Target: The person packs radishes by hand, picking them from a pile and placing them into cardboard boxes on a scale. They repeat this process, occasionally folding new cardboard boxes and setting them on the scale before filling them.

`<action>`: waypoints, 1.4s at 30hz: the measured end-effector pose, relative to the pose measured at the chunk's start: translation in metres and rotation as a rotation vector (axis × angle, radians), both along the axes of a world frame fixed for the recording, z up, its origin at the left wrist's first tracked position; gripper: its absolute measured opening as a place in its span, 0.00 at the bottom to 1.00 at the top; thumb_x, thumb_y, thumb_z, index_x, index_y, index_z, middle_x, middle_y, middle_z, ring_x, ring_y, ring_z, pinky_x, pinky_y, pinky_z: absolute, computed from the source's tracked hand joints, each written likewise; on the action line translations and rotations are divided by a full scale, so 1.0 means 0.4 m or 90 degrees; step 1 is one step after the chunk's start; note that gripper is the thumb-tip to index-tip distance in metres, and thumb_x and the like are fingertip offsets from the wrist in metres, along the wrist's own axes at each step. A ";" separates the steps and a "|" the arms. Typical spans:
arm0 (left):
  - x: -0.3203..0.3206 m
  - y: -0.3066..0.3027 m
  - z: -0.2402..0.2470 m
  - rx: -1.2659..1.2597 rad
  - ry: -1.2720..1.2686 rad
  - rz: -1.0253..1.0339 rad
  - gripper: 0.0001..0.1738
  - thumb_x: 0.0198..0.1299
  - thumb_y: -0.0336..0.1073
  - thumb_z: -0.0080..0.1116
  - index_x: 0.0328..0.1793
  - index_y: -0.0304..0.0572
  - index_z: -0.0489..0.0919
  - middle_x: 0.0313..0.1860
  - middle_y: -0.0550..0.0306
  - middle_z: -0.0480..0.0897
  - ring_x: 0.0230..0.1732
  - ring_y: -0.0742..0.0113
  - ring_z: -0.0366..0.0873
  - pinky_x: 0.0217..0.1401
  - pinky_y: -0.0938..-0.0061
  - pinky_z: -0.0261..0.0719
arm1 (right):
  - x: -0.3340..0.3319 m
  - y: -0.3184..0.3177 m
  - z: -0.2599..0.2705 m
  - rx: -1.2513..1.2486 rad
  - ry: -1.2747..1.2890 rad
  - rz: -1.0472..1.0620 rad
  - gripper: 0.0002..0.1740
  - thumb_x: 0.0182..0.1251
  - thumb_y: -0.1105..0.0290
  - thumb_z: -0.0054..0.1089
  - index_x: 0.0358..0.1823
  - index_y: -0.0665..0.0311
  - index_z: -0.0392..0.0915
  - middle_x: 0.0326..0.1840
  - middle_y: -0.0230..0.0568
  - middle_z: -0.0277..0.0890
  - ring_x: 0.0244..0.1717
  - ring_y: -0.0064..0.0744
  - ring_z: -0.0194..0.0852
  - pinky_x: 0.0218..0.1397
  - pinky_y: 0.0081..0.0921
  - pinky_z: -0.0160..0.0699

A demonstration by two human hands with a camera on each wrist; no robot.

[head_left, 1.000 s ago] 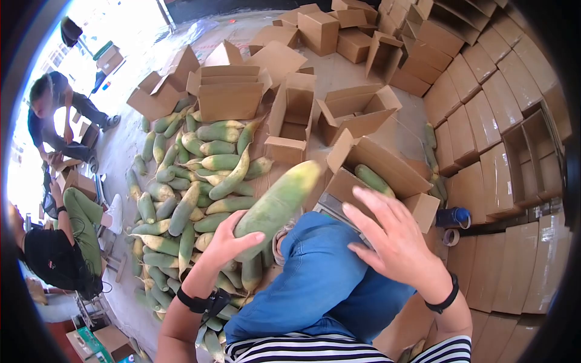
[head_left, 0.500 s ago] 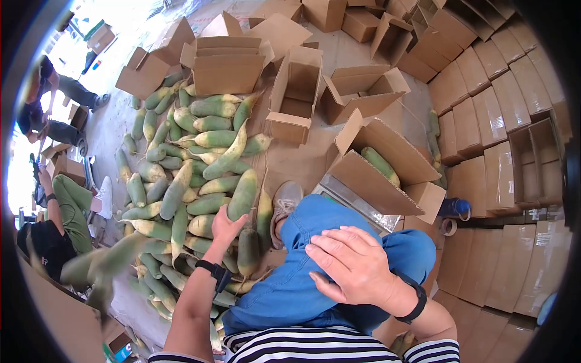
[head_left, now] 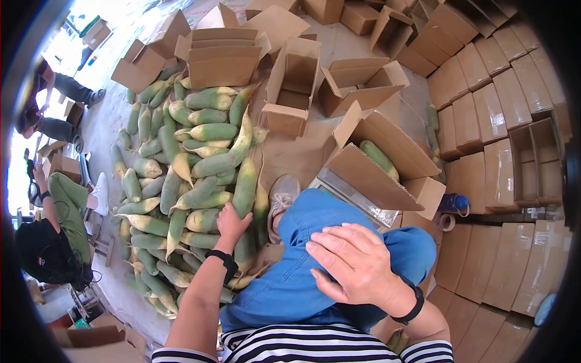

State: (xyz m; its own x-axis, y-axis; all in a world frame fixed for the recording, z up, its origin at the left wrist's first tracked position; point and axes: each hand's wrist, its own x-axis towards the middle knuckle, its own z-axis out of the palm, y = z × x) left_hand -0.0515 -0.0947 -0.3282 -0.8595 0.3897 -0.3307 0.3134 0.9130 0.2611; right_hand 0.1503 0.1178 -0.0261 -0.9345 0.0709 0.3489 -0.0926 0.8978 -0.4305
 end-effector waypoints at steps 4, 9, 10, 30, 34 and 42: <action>0.004 0.000 -0.001 -0.004 0.021 0.002 0.38 0.46 0.54 0.72 0.53 0.36 0.69 0.52 0.39 0.79 0.55 0.41 0.77 0.56 0.51 0.77 | 0.007 0.001 -0.004 -0.003 0.012 -0.015 0.20 0.47 0.65 0.70 0.46 0.58 0.84 0.49 0.36 0.83 0.51 0.37 0.81 0.56 0.38 0.78; 0.004 0.003 0.021 -0.036 0.014 0.005 0.41 0.47 0.54 0.72 0.59 0.35 0.68 0.57 0.41 0.76 0.59 0.44 0.75 0.59 0.52 0.76 | 0.014 0.005 -0.007 -0.008 0.019 -0.022 0.20 0.46 0.65 0.70 0.45 0.58 0.84 0.49 0.36 0.83 0.50 0.37 0.81 0.56 0.38 0.78; 0.006 -0.003 0.025 -0.042 0.037 -0.005 0.43 0.47 0.53 0.72 0.63 0.35 0.67 0.59 0.42 0.75 0.61 0.44 0.73 0.60 0.52 0.75 | 0.015 0.006 -0.008 -0.009 0.021 -0.025 0.21 0.46 0.66 0.70 0.45 0.58 0.84 0.49 0.36 0.83 0.50 0.37 0.81 0.56 0.38 0.78; -0.047 -0.054 0.038 0.093 0.137 -0.010 0.38 0.52 0.46 0.70 0.66 0.35 0.68 0.63 0.42 0.71 0.64 0.43 0.69 0.64 0.54 0.69 | 0.000 -0.006 -0.005 -0.005 0.028 -0.032 0.18 0.46 0.66 0.69 0.43 0.58 0.85 0.47 0.36 0.84 0.48 0.37 0.82 0.55 0.36 0.78; -0.167 -0.003 0.048 0.092 0.233 -0.037 0.38 0.52 0.40 0.69 0.67 0.36 0.67 0.67 0.44 0.70 0.67 0.45 0.67 0.68 0.55 0.66 | -0.003 -0.004 -0.007 -0.005 0.027 -0.029 0.19 0.46 0.66 0.68 0.44 0.58 0.85 0.47 0.37 0.84 0.48 0.37 0.82 0.55 0.36 0.78; -0.344 0.113 0.003 -0.140 0.329 -0.229 0.34 0.56 0.35 0.61 0.71 0.41 0.67 0.66 0.53 0.73 0.67 0.54 0.69 0.64 0.55 0.69 | -0.015 -0.005 -0.011 -0.017 0.027 -0.032 0.20 0.48 0.65 0.68 0.46 0.58 0.85 0.48 0.36 0.83 0.49 0.36 0.82 0.56 0.35 0.79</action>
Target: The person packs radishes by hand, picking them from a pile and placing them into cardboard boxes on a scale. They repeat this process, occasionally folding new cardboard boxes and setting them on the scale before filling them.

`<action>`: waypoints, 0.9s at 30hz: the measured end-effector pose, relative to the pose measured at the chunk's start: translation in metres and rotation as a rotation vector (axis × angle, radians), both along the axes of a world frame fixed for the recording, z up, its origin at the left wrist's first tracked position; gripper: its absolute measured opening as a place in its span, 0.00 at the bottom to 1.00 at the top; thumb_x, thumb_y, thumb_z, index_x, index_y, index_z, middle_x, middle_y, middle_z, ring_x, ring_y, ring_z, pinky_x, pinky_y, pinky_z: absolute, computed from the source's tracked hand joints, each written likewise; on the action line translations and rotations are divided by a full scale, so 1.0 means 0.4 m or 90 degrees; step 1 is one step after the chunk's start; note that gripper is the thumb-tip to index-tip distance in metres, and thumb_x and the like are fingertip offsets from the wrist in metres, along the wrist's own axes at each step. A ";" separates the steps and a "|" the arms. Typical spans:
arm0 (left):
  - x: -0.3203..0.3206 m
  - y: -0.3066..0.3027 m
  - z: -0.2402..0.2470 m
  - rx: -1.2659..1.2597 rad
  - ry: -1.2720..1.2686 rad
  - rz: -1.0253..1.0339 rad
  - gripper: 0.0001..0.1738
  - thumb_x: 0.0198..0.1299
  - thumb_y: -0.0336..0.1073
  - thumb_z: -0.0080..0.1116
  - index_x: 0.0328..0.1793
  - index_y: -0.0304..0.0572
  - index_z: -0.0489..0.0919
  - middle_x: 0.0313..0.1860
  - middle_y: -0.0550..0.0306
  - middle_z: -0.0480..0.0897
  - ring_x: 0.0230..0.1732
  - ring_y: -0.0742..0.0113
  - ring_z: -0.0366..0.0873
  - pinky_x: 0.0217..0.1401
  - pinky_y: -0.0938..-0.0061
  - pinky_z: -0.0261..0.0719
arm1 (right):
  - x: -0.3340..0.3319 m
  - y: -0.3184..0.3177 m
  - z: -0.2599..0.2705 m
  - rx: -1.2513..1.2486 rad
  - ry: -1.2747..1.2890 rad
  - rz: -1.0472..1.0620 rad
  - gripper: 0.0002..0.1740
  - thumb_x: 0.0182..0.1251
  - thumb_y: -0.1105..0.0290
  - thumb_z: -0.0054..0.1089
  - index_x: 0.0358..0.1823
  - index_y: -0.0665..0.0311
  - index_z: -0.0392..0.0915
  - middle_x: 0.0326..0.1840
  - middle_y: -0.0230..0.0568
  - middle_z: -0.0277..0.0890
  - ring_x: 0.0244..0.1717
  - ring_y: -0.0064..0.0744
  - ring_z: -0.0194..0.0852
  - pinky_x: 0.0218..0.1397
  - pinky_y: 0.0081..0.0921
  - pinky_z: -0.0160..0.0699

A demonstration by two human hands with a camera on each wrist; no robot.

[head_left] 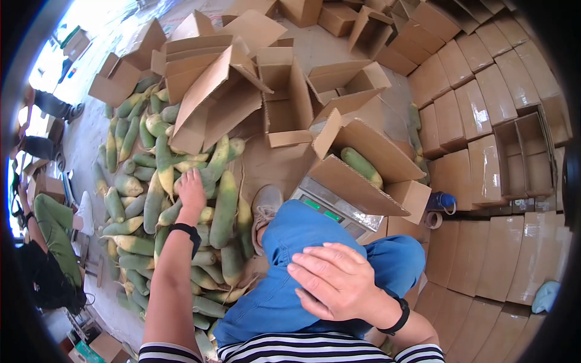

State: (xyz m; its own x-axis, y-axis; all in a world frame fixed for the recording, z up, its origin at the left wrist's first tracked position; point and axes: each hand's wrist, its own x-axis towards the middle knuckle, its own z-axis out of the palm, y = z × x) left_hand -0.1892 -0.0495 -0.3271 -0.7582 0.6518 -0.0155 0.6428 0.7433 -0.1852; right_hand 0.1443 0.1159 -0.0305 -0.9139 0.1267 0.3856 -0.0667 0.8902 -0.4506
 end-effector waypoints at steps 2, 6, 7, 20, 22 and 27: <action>-0.025 0.012 -0.011 -0.037 -0.020 -0.002 0.32 0.57 0.34 0.59 0.70 0.42 0.69 0.62 0.54 0.75 0.64 0.54 0.71 0.61 0.56 0.71 | -0.003 0.001 0.001 -0.004 -0.003 -0.004 0.20 0.48 0.65 0.69 0.46 0.59 0.84 0.48 0.36 0.83 0.49 0.36 0.82 0.56 0.35 0.79; -0.039 0.013 0.024 -0.069 -0.049 -0.047 0.35 0.47 0.36 0.68 0.65 0.44 0.71 0.55 0.55 0.78 0.57 0.53 0.74 0.54 0.58 0.73 | -0.003 0.004 0.003 -0.025 -0.007 -0.006 0.20 0.50 0.66 0.69 0.47 0.59 0.84 0.49 0.36 0.83 0.51 0.36 0.81 0.57 0.35 0.79; -0.028 0.012 0.056 -0.079 -0.084 -0.064 0.38 0.43 0.37 0.72 0.64 0.44 0.72 0.55 0.54 0.78 0.57 0.53 0.74 0.54 0.58 0.73 | -0.001 0.006 0.004 -0.033 -0.004 0.002 0.19 0.51 0.66 0.69 0.47 0.59 0.84 0.50 0.36 0.82 0.51 0.36 0.81 0.57 0.35 0.79; 0.229 -0.049 0.592 0.896 -0.456 0.103 0.31 0.54 0.26 0.69 0.65 0.32 0.72 0.58 0.53 0.78 0.55 0.66 0.78 0.61 0.70 0.75 | 0.020 0.005 -0.016 -0.041 0.075 0.018 0.20 0.51 0.68 0.68 0.49 0.61 0.82 0.51 0.37 0.80 0.51 0.37 0.80 0.57 0.36 0.79; 0.265 -0.023 0.672 1.018 -0.543 0.019 0.31 0.54 0.26 0.67 0.66 0.30 0.71 0.59 0.51 0.78 0.56 0.64 0.78 0.64 0.67 0.74 | 0.035 0.016 -0.017 -0.061 0.101 0.028 0.23 0.53 0.71 0.67 0.53 0.60 0.81 0.56 0.40 0.78 0.54 0.40 0.78 0.57 0.37 0.79; 0.426 0.111 0.858 1.132 -0.655 -0.109 0.32 0.54 0.30 0.67 0.66 0.31 0.71 0.57 0.51 0.80 0.57 0.62 0.79 0.65 0.66 0.74 | 0.101 0.161 0.114 -0.023 0.235 -0.184 0.32 0.52 0.80 0.64 0.63 0.64 0.73 0.66 0.50 0.70 0.63 0.52 0.71 0.65 0.40 0.71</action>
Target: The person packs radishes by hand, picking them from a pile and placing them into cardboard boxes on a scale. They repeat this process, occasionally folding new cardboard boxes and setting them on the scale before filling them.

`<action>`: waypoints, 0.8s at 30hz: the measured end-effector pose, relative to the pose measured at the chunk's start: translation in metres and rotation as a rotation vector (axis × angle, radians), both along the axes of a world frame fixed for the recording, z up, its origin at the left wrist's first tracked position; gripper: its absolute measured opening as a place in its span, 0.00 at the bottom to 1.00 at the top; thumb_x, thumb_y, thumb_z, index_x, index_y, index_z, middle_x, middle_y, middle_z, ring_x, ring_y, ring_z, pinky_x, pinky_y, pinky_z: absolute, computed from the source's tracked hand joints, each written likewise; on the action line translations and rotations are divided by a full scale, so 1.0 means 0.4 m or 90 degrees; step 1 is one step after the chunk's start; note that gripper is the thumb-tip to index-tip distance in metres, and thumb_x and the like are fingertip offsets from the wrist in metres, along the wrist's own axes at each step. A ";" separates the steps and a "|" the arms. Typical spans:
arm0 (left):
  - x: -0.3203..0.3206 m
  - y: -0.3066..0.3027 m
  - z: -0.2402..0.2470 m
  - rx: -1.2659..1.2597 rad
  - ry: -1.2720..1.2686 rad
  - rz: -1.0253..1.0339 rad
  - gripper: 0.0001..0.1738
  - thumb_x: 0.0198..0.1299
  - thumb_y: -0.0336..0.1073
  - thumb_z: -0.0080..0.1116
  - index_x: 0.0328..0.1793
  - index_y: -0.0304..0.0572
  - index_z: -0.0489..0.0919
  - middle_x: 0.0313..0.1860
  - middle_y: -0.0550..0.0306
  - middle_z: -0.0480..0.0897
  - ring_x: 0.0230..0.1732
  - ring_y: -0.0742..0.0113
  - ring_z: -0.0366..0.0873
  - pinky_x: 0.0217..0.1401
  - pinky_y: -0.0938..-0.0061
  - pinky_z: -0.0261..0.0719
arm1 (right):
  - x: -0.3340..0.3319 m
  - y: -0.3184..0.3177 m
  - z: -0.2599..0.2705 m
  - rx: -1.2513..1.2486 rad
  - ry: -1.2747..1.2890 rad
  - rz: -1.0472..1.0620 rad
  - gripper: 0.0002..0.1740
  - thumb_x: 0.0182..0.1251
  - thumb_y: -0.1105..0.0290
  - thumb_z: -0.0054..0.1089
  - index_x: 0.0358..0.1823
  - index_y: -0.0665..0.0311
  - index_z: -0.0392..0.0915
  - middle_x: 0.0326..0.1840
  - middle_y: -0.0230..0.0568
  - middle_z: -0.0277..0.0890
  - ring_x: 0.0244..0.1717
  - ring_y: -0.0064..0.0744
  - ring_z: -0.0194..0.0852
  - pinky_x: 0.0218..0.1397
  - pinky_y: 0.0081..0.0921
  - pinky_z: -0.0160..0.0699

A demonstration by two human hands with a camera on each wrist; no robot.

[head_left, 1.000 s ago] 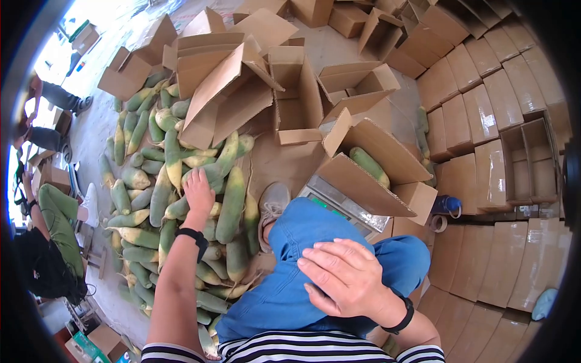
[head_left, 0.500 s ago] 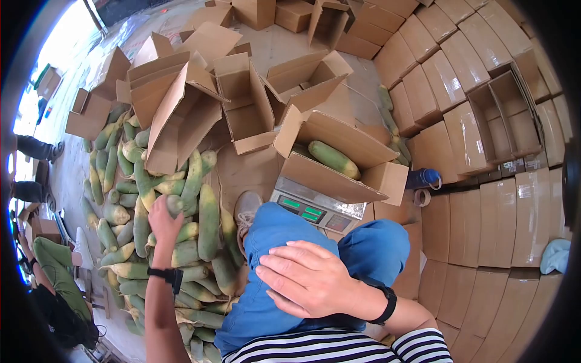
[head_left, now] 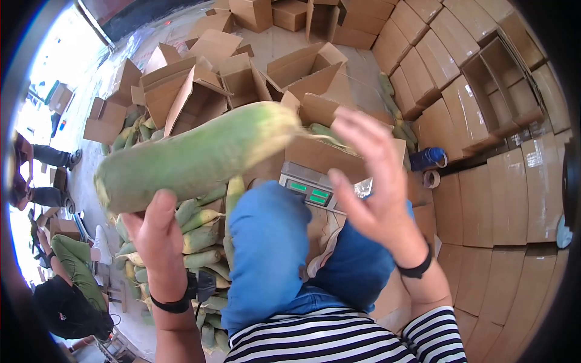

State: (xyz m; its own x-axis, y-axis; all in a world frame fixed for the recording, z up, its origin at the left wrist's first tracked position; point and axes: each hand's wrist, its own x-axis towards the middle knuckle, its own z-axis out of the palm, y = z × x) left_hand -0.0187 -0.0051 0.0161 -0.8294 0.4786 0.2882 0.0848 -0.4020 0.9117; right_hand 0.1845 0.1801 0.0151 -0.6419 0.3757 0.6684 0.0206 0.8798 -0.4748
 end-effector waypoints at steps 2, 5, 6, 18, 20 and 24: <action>0.048 0.042 0.038 0.045 -0.026 -0.061 0.32 0.53 0.31 0.67 0.65 0.31 0.72 0.55 0.51 0.80 0.57 0.61 0.79 0.65 0.67 0.74 | 0.022 0.023 0.034 0.048 -0.003 -0.017 0.39 0.48 0.79 0.68 0.67 0.62 0.70 0.67 0.48 0.69 0.64 0.52 0.70 0.66 0.42 0.70; 0.106 0.092 0.069 -0.026 -0.094 -0.244 0.32 0.51 0.32 0.71 0.62 0.33 0.73 0.53 0.53 0.82 0.53 0.64 0.80 0.60 0.69 0.76 | 0.039 0.034 0.039 0.198 -0.080 -0.041 0.51 0.37 0.70 0.76 0.71 0.56 0.66 0.65 0.43 0.69 0.61 0.49 0.71 0.66 0.45 0.69; 0.126 0.109 0.074 -0.036 -0.101 -0.262 0.31 0.50 0.33 0.72 0.61 0.33 0.74 0.52 0.53 0.82 0.51 0.65 0.80 0.58 0.70 0.77 | 0.047 0.035 0.032 0.197 -0.077 -0.042 0.51 0.37 0.70 0.76 0.71 0.56 0.66 0.65 0.43 0.69 0.61 0.49 0.71 0.66 0.45 0.69; 0.119 0.060 -0.010 -0.463 0.561 -0.155 0.36 0.54 0.48 0.71 0.64 0.34 0.72 0.59 0.41 0.75 0.65 0.43 0.71 0.70 0.54 0.66 | 0.154 0.188 -0.001 0.060 -0.302 -0.219 0.39 0.48 0.72 0.74 0.65 0.59 0.70 0.56 0.46 0.74 0.57 0.51 0.72 0.60 0.40 0.74; 0.117 0.038 -0.082 -0.578 0.756 -0.161 0.33 0.54 0.50 0.69 0.61 0.36 0.74 0.58 0.45 0.77 0.61 0.46 0.73 0.69 0.54 0.65 | 0.153 0.272 -0.056 -0.070 -0.442 -0.228 0.38 0.49 0.64 0.75 0.64 0.61 0.70 0.57 0.49 0.75 0.60 0.52 0.72 0.61 0.40 0.73; 0.127 0.052 -0.088 -0.627 0.873 -0.142 0.31 0.53 0.50 0.68 0.58 0.38 0.75 0.54 0.48 0.78 0.58 0.51 0.74 0.66 0.56 0.66 | 0.107 0.407 -0.214 -0.172 -0.545 -0.131 0.41 0.47 0.54 0.75 0.63 0.60 0.71 0.53 0.52 0.78 0.57 0.54 0.74 0.59 0.42 0.73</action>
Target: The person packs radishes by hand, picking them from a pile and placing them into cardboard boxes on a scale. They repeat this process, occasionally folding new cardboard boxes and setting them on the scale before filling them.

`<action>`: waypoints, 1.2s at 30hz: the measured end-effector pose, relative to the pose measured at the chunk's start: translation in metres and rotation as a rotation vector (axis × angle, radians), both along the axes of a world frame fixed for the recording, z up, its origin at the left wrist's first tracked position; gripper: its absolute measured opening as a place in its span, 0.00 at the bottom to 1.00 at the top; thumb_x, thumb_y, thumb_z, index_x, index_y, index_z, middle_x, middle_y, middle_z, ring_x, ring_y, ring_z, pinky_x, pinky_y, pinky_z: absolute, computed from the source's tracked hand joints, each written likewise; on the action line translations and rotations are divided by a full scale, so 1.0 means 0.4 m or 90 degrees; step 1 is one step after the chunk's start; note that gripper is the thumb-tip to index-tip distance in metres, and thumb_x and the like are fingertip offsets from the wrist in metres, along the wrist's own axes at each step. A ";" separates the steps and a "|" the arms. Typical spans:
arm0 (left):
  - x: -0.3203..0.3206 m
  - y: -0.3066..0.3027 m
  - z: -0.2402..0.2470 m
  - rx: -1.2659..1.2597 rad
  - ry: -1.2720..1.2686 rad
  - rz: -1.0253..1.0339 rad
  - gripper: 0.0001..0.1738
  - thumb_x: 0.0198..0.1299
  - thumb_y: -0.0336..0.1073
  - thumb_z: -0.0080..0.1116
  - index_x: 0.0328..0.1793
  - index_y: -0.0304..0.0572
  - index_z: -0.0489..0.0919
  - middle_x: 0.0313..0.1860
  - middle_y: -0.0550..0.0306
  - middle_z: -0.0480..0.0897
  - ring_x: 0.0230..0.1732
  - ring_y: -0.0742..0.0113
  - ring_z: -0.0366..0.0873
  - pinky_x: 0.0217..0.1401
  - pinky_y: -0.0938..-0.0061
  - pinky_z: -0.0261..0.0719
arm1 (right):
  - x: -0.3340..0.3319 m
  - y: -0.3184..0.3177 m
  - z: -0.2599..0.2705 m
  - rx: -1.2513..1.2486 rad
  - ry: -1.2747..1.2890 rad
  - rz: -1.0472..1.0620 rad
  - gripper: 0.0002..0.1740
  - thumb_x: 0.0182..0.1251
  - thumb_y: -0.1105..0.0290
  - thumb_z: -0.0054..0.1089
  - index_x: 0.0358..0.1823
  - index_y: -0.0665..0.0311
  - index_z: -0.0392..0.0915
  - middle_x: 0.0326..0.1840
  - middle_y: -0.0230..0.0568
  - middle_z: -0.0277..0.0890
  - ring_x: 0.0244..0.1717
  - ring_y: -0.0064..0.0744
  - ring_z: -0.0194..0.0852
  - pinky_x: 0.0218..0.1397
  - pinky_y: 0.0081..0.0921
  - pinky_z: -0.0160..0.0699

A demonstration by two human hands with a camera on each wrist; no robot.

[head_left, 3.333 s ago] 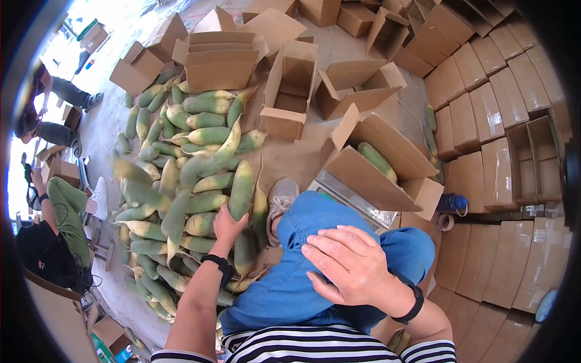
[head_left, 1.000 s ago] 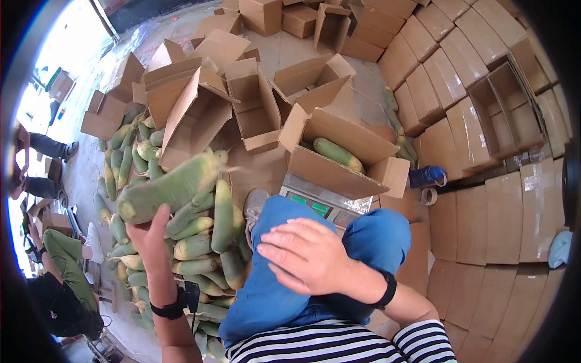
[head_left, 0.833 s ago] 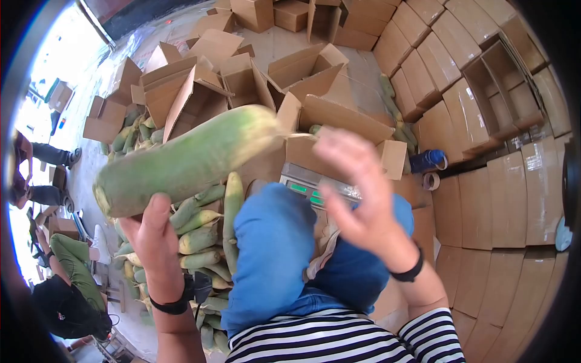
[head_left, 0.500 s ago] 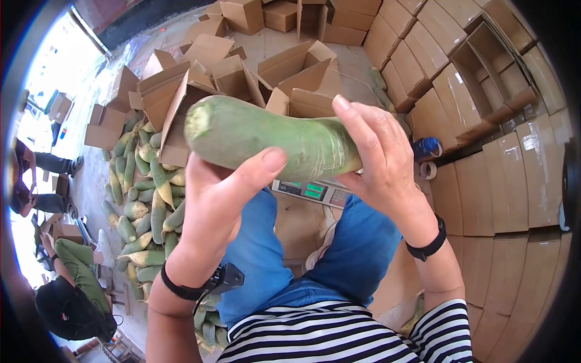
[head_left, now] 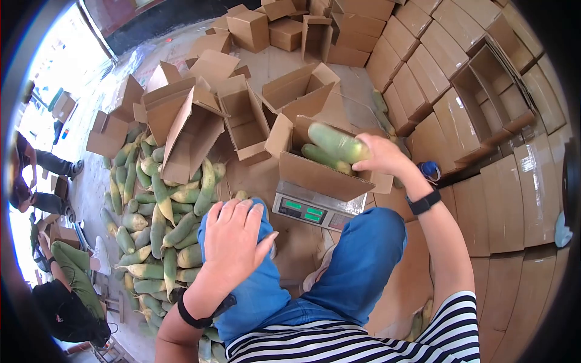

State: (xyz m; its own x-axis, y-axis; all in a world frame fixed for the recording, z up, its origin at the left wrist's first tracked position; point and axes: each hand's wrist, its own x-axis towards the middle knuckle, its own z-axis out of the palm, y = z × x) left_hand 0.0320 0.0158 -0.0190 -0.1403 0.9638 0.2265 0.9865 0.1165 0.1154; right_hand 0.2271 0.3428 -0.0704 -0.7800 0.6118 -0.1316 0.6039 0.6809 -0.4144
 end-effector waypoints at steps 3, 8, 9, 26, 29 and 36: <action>-0.022 0.016 -0.003 0.014 -0.068 -0.015 0.28 0.51 0.48 0.69 0.54 0.39 0.77 0.50 0.50 0.80 0.56 0.54 0.75 0.62 0.57 0.68 | -0.062 0.056 -0.079 -0.105 -0.146 0.067 0.42 0.46 0.51 0.76 0.63 0.61 0.72 0.57 0.53 0.78 0.60 0.51 0.74 0.62 0.39 0.72; -0.041 0.023 0.006 0.003 -0.100 -0.016 0.27 0.51 0.46 0.69 0.53 0.37 0.78 0.49 0.50 0.80 0.54 0.53 0.76 0.61 0.57 0.69 | -0.105 0.122 -0.195 -0.340 -0.166 0.156 0.44 0.49 0.47 0.75 0.66 0.62 0.71 0.60 0.51 0.77 0.63 0.46 0.73 0.66 0.35 0.70; -0.044 0.025 0.007 0.003 -0.106 -0.013 0.27 0.51 0.46 0.69 0.53 0.37 0.78 0.49 0.50 0.80 0.54 0.53 0.77 0.61 0.57 0.70 | -0.110 0.123 -0.214 -0.335 -0.181 0.148 0.44 0.51 0.47 0.73 0.66 0.62 0.70 0.61 0.51 0.77 0.64 0.45 0.73 0.66 0.34 0.70; -0.034 0.037 -0.009 0.044 -0.100 -0.009 0.24 0.50 0.42 0.71 0.50 0.38 0.78 0.45 0.50 0.81 0.49 0.51 0.78 0.55 0.61 0.75 | 0.038 -0.122 0.039 -0.084 0.150 0.083 0.19 0.69 0.63 0.59 0.57 0.65 0.76 0.48 0.53 0.81 0.48 0.50 0.81 0.52 0.37 0.78; -0.029 0.034 -0.014 0.055 -0.084 0.000 0.22 0.51 0.43 0.70 0.49 0.38 0.79 0.45 0.50 0.82 0.49 0.52 0.79 0.56 0.60 0.75 | 0.134 -0.232 0.095 -0.107 0.137 0.027 0.19 0.69 0.66 0.60 0.58 0.67 0.76 0.53 0.52 0.79 0.53 0.48 0.79 0.58 0.35 0.77; -0.017 0.040 -0.025 0.031 -0.043 0.007 0.23 0.53 0.46 0.68 0.49 0.38 0.79 0.46 0.50 0.82 0.52 0.51 0.78 0.58 0.59 0.73 | 0.269 -0.333 0.001 0.084 0.147 0.038 0.17 0.65 0.59 0.63 0.49 0.61 0.80 0.51 0.46 0.80 0.54 0.49 0.77 0.57 0.39 0.76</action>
State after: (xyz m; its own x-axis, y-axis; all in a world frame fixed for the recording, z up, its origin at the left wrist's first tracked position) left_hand 0.0252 0.0317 -0.0290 -0.1676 0.9502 0.2627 0.9749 0.1200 0.1877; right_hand 0.3346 0.2097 -0.0700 -0.8152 0.5640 0.1319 0.4609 0.7695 -0.4421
